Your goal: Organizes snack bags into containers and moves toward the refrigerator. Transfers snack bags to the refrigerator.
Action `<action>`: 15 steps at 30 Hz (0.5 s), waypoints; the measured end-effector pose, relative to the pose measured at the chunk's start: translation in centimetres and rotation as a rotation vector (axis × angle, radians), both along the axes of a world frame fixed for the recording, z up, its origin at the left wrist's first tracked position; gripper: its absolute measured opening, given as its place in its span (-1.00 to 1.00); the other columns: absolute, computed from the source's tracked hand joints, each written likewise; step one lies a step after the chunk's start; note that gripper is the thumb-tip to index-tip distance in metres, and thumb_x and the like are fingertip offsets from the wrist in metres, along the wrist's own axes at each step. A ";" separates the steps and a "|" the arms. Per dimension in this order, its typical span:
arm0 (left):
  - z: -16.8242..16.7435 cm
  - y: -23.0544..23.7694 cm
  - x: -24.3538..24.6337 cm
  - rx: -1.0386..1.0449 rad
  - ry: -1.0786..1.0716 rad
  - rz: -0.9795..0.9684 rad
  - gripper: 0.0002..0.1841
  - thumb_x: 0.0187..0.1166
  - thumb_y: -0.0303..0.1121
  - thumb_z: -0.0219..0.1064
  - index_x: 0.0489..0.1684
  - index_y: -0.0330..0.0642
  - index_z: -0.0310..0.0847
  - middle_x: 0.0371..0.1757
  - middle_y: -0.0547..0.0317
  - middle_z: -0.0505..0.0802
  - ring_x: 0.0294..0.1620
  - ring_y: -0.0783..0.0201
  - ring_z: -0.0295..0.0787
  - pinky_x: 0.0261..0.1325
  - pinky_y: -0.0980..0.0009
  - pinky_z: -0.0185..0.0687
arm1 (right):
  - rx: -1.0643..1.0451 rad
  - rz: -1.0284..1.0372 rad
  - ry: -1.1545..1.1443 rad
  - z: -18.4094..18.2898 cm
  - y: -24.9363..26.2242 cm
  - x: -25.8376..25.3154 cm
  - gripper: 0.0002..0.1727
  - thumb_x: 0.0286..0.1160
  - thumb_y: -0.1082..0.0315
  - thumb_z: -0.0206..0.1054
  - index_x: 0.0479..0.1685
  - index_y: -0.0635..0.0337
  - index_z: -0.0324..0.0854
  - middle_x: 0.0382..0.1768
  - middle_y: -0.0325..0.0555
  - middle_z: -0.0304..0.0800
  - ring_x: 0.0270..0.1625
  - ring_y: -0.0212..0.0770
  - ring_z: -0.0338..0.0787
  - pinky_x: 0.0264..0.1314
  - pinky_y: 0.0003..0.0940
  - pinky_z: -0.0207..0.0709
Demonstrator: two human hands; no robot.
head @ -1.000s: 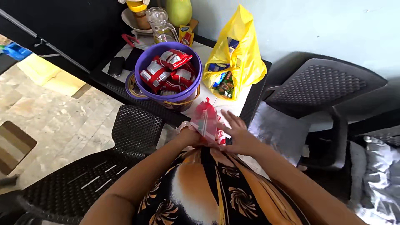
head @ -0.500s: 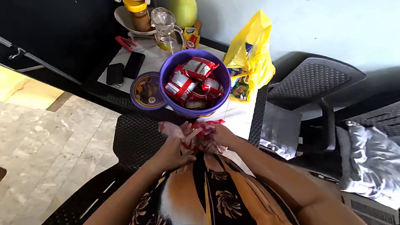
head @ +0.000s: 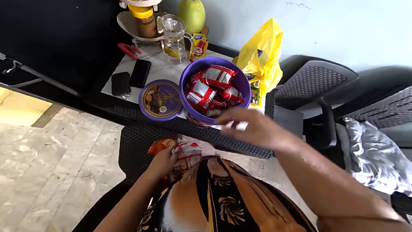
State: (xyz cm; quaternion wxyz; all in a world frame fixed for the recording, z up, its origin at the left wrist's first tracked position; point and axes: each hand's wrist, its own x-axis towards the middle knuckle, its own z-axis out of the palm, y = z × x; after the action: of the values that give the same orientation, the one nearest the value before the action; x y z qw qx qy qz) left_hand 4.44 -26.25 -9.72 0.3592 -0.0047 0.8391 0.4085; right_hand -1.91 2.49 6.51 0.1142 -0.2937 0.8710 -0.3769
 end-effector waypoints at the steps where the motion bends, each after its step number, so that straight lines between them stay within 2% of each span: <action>1: -0.2 -0.4 0.2 0.020 -0.061 0.031 -0.40 0.90 -0.02 -0.20 0.58 -0.27 0.49 0.32 -0.33 0.75 0.42 -0.16 0.66 0.53 -0.22 0.40 | 0.020 -0.077 0.183 0.3 0.3 -1.7 -0.76 0.54 0.31 0.41 0.09 0.17 0.80 0.03 -0.09 0.87 0.02 -0.23 0.85 0.10 -0.22 0.77; 3: -0.2 -0.7 0.2 0.049 -0.176 0.044 -0.23 0.88 0.13 -0.39 0.45 -0.36 0.55 0.28 -0.34 0.74 0.34 -0.15 0.69 0.44 -0.22 0.46 | 0.124 -0.173 0.415 0.0 0.7 -5.7 -0.59 0.42 0.22 0.51 0.22 0.18 0.76 0.18 0.13 0.79 0.27 0.12 0.73 0.34 0.12 0.57; 4: -0.2 -0.7 0.1 0.051 -0.205 0.044 -0.17 0.86 0.18 -0.45 0.37 -0.37 0.58 0.20 -0.33 0.76 0.20 -0.13 0.73 0.30 -0.20 0.55 | 0.199 -0.198 0.440 -0.4 0.7 -7.4 -0.45 0.35 0.13 0.57 0.34 0.14 0.71 0.30 0.20 0.70 0.40 0.27 0.61 0.40 0.24 0.48; 5: -0.3 -0.6 -0.1 0.049 -0.217 0.046 -0.13 0.84 0.21 -0.49 0.30 -0.39 0.61 0.12 -0.32 0.77 0.09 -0.12 0.75 0.20 -0.18 0.59 | 0.278 -0.218 0.418 -0.8 0.5 -8.6 -0.33 0.29 0.05 0.62 0.45 0.07 0.65 0.41 0.21 0.61 0.51 0.34 0.50 0.45 0.32 0.43; 6: -0.4 -0.5 -0.3 0.036 -0.220 0.047 -0.11 0.83 0.23 -0.50 0.26 -0.38 0.62 0.10 -0.31 0.77 0.09 -0.12 0.75 0.21 -0.18 0.58 | 0.355 -0.226 0.379 -1.2 0.3 -9.6 -0.25 0.26 -0.03 0.64 0.53 -0.02 0.60 0.51 0.18 0.53 0.59 0.35 0.41 0.48 0.35 0.41; 8: -0.7 -0.2 -0.6 -0.032 -0.194 0.056 -0.15 0.86 0.18 -0.45 0.28 -0.40 0.63 0.17 -0.37 0.76 0.25 -0.20 0.71 0.35 -0.26 0.48 | 0.475 -0.216 0.319 -2.0 0.0 -10.7 -0.21 0.26 -0.07 0.64 0.58 -0.09 0.56 0.58 0.10 0.47 0.65 0.31 0.36 0.51 0.35 0.38; 9: -1.1 0.0 -0.8 -0.063 -0.163 0.067 -0.22 0.89 0.13 -0.38 0.32 -0.42 0.60 0.25 -0.41 0.74 0.36 -0.26 0.65 0.43 -0.30 0.41 | 0.487 -0.212 0.301 -2.2 0.0 -11.1 -0.27 0.31 -0.01 0.63 0.55 -0.06 0.58 0.54 0.09 0.53 0.63 0.29 0.40 0.50 0.33 0.39; 11: -1.3 0.0 -1.2 -0.061 -0.138 0.094 -0.34 0.91 0.01 -0.24 0.55 -0.43 0.45 0.52 -0.45 0.57 0.64 -0.32 0.39 0.67 -0.30 0.16 | 0.423 -0.228 0.292 -1.9 0.5 -11.6 -0.46 0.45 0.23 0.52 0.46 0.07 0.64 0.44 0.13 0.66 0.53 0.25 0.57 0.48 0.27 0.45; 12: -1.4 0.0 -1.2 -0.055 -0.122 0.118 -0.36 0.91 -0.01 -0.21 0.50 -0.41 0.50 0.45 -0.41 0.64 0.57 -0.27 0.48 0.63 -0.24 0.25 | 0.373 -0.260 0.277 -1.5 0.8 -11.8 -0.52 0.51 0.31 0.44 0.44 0.12 0.65 0.39 0.14 0.70 0.46 0.21 0.65 0.47 0.24 0.49; 13: -1.6 0.0 -1.0 -0.051 -0.113 0.155 -0.37 0.92 0.01 -0.20 0.34 -0.41 0.59 0.22 -0.35 0.75 0.32 -0.18 0.68 0.43 -0.18 0.46 | 0.315 -0.311 0.261 -0.9 1.0 -11.9 -0.56 0.58 0.34 0.37 0.44 0.16 0.64 0.34 0.15 0.75 0.39 0.16 0.72 0.44 0.22 0.53; 14: -2.0 -0.1 -0.7 -0.031 -0.129 0.206 -0.38 0.90 0.03 -0.15 0.20 -0.42 0.64 0.03 -0.28 0.79 0.10 -0.09 0.75 0.26 -0.12 0.56 | 0.261 -0.372 0.244 -0.3 1.4 -12.0 -0.57 0.63 0.33 0.32 0.46 0.17 0.62 0.33 0.15 0.76 0.36 0.12 0.76 0.44 0.20 0.55; 15: -2.5 -0.4 -0.5 -0.002 -0.137 0.271 -0.41 0.88 0.03 -0.05 0.16 -0.41 0.64 -0.06 -0.23 0.80 -0.03 -0.03 0.77 0.15 -0.07 0.62 | 0.209 -0.432 0.227 0.2 1.8 -12.3 -0.57 0.66 0.32 0.29 0.48 0.17 0.60 0.33 0.16 0.76 0.33 0.10 0.78 0.42 0.19 0.57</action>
State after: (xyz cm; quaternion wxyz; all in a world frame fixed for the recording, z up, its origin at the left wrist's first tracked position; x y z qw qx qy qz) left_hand 3.95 -26.68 -12.23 0.3572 -0.1462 0.8048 0.4510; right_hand -14.17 4.28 6.74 -0.0377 -0.1281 0.9549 -0.2652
